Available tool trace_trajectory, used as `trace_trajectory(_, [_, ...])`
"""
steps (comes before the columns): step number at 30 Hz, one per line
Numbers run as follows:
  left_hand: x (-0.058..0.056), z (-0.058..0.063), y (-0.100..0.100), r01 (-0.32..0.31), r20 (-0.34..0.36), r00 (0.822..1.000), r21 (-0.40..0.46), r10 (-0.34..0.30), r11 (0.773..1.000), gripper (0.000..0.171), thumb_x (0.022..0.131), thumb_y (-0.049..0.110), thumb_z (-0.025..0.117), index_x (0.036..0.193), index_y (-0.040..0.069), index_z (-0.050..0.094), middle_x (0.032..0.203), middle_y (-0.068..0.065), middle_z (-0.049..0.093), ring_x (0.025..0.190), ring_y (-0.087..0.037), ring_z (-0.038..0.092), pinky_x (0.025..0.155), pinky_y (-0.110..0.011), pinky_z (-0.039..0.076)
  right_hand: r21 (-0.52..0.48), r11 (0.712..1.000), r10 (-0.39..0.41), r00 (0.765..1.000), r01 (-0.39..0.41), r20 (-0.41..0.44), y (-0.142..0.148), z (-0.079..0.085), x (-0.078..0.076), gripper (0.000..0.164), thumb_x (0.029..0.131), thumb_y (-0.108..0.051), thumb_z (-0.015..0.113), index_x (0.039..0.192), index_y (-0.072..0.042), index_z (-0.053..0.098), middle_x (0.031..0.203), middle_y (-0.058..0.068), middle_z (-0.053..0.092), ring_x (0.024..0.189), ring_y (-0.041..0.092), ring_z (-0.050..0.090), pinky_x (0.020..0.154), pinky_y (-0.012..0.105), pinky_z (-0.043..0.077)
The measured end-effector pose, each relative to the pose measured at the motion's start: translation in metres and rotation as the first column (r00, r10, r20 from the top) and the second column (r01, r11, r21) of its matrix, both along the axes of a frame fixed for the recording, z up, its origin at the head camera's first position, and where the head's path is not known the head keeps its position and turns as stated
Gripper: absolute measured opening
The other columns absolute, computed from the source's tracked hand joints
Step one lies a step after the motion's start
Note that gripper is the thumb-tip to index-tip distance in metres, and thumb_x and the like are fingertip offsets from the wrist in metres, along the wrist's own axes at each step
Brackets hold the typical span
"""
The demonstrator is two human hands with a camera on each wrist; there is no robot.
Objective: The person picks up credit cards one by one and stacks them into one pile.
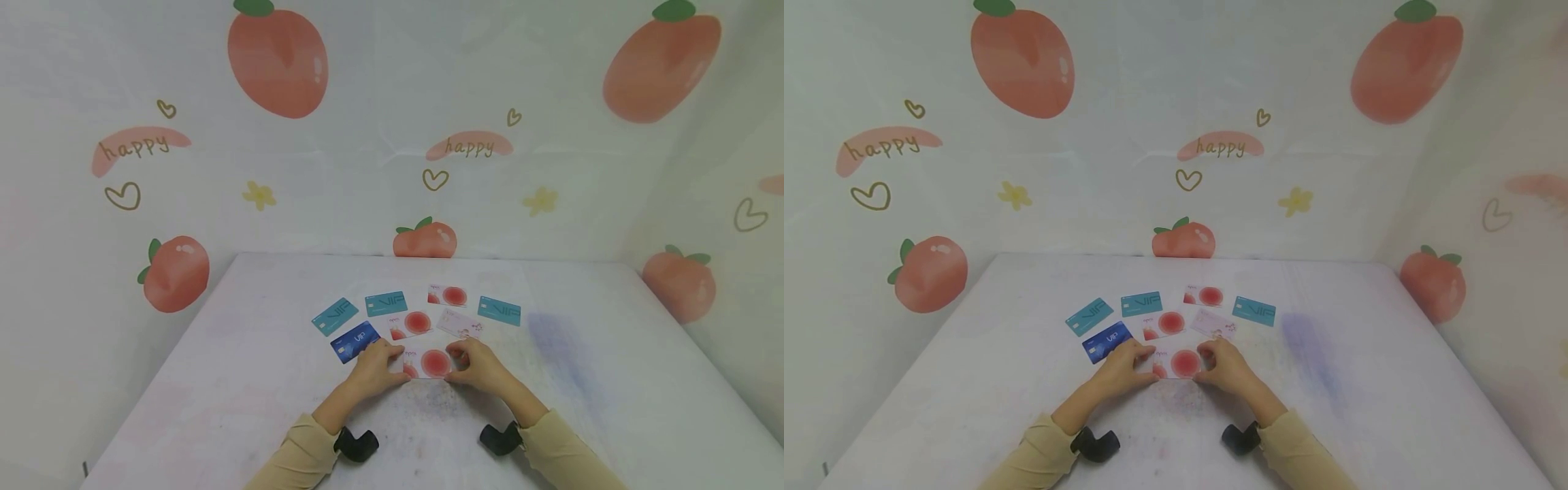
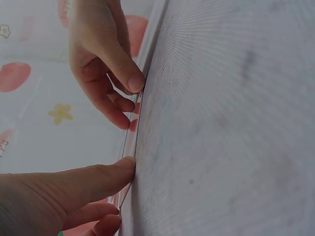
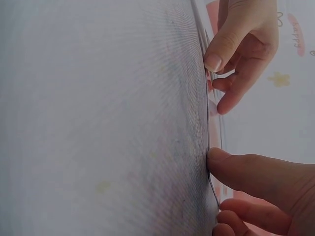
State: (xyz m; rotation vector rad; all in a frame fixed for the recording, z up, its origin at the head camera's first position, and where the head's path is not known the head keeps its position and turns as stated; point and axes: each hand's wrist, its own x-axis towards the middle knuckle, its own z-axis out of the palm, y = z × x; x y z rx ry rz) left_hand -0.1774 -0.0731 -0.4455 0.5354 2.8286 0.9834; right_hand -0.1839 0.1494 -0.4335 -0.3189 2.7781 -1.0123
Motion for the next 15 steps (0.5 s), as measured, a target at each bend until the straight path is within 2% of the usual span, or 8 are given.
trace_trajectory(8, [-0.0017, 0.0014, 0.0002, -0.004, -0.001, 1.0, -0.012, 0.004, 1.0, 0.055, 0.076, 0.024, 0.076, 0.123, 0.001, 0.06, 0.095, -0.01, 0.056, 0.086, -0.016, 0.045, 0.071, -0.026, 0.036, 0.004, 1.0, -0.004, 1.0, 0.004, 0.015, 0.0003, 0.0011, -0.0001, 0.046, 0.07, -0.015, 0.081, 0.111, -0.004, 0.064, 0.094, 0.004, 0.061, 0.08, 0.013, 0.048, 0.069, 0.022, 0.045])
trace_trajectory(15, [-0.0037, 0.0049, -0.0015, -0.001, -0.01, 1.0, -0.013, 0.001, 1.0, 0.054, 0.076, 0.024, 0.076, 0.121, 0.001, 0.06, 0.091, -0.008, 0.055, 0.085, -0.016, 0.045, 0.072, -0.029, 0.034, -0.005, 0.999, -0.047, 0.998, 0.047, 0.045, 0.0008, 0.0044, -0.0008, 0.049, 0.069, -0.016, 0.081, 0.113, -0.007, 0.062, 0.097, 0.004, 0.061, 0.082, 0.014, 0.051, 0.072, 0.026, 0.051])
